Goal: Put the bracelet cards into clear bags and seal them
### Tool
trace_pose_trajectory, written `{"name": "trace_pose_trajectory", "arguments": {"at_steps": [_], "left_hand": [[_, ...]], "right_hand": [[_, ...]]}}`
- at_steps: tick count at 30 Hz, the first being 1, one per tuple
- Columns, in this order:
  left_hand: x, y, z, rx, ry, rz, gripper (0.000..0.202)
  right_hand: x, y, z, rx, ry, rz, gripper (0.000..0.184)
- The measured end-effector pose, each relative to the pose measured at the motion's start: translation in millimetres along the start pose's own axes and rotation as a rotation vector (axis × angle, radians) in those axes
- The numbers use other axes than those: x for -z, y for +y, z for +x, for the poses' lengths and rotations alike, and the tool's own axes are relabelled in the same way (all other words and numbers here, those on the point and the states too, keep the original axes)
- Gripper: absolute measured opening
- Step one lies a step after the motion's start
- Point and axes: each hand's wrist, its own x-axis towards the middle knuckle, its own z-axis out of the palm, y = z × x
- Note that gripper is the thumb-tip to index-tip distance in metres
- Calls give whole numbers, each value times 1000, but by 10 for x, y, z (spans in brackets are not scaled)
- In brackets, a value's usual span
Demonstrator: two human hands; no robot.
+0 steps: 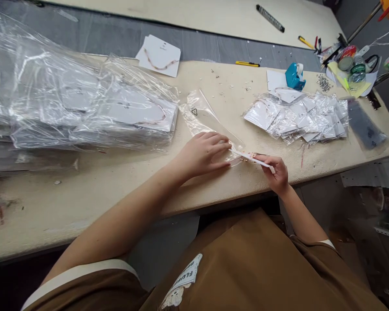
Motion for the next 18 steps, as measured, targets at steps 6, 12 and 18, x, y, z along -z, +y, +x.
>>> {"name": "trace_pose_trajectory", "arguments": {"at_steps": [6, 12, 18], "left_hand": [[24, 46, 11, 55, -22, 12, 20], [-50, 53, 6, 204, 111, -132, 22], [-94, 63, 9, 383, 255, -462, 15]], "right_hand": [[192, -61, 9, 220, -328, -213, 20], [197, -96, -16, 306, -406, -326, 14], [220, -44, -84, 266, -439, -296, 17]]}}
